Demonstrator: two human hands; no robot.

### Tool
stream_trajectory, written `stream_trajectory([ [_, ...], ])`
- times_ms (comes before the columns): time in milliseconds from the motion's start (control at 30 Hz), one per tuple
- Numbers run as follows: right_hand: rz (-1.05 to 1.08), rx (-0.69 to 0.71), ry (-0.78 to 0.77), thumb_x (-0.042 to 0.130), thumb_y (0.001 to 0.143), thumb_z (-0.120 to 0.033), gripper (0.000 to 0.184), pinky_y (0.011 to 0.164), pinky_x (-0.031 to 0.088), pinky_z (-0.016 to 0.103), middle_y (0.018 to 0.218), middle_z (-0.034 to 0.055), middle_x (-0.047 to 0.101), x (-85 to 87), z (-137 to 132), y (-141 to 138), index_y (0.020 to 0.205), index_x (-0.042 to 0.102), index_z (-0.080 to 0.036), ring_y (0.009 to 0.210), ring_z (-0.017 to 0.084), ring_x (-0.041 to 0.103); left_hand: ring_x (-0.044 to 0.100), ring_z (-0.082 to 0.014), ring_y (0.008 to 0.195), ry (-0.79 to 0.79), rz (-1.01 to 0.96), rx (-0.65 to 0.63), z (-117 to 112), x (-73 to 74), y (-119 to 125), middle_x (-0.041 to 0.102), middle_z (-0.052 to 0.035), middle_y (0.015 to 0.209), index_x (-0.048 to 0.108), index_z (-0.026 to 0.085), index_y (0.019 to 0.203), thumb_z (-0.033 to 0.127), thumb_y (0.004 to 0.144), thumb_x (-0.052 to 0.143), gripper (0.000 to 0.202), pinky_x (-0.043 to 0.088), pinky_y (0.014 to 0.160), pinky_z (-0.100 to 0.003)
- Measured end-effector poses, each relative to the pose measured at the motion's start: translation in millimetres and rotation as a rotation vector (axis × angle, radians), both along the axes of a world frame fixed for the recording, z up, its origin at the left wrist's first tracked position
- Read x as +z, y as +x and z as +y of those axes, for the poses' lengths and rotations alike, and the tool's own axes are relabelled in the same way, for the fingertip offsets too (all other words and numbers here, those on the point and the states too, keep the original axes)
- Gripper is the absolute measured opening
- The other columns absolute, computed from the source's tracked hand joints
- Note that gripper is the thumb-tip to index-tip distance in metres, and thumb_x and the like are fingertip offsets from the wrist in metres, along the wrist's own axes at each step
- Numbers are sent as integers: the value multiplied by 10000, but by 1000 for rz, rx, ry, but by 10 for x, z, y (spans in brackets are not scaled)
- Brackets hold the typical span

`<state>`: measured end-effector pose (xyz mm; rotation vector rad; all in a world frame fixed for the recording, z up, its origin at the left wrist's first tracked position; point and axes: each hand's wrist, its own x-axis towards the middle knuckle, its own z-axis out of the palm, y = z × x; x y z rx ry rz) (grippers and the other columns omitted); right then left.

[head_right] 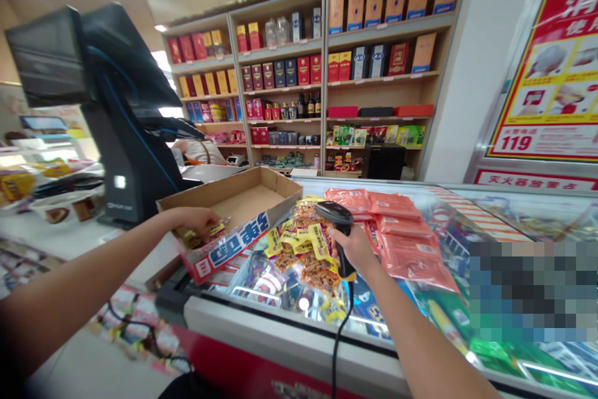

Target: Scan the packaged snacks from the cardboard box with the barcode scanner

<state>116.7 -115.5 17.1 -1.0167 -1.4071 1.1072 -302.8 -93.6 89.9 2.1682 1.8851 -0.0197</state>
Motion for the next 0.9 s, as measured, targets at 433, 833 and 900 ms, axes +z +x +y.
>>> stream_trajectory([
  [433, 50, 2, -43, 720, 666, -459, 342, 335, 432, 259, 458, -14, 538, -5, 15, -17, 564, 557, -176, 355, 139, 528, 535, -131, 475, 631, -685, 243, -46, 550, 818, 613, 26, 556, 663, 164, 747, 326, 554, 784, 279, 432, 484, -224],
  [833, 101, 20, 14, 681, 738, -451, 337, 387, 443, 258, 428, 10, 557, -13, 15, 38, 579, 591, -168, 367, 130, 513, 610, -141, 561, 560, -1787, 228, 543, -526, 2299, 668, 2, 666, 624, 150, 792, 345, 459, 854, 449, 513, 549, -262],
  [900, 113, 18, 18, 686, 738, -443, 332, 388, 446, 256, 434, 5, 553, 1, 4, 38, 579, 586, -169, 373, 131, 518, 624, -148, 582, 513, -1842, 227, 571, -656, 2368, 683, -5, 687, 630, 146, 790, 336, 449, 856, 451, 525, 580, -276],
])
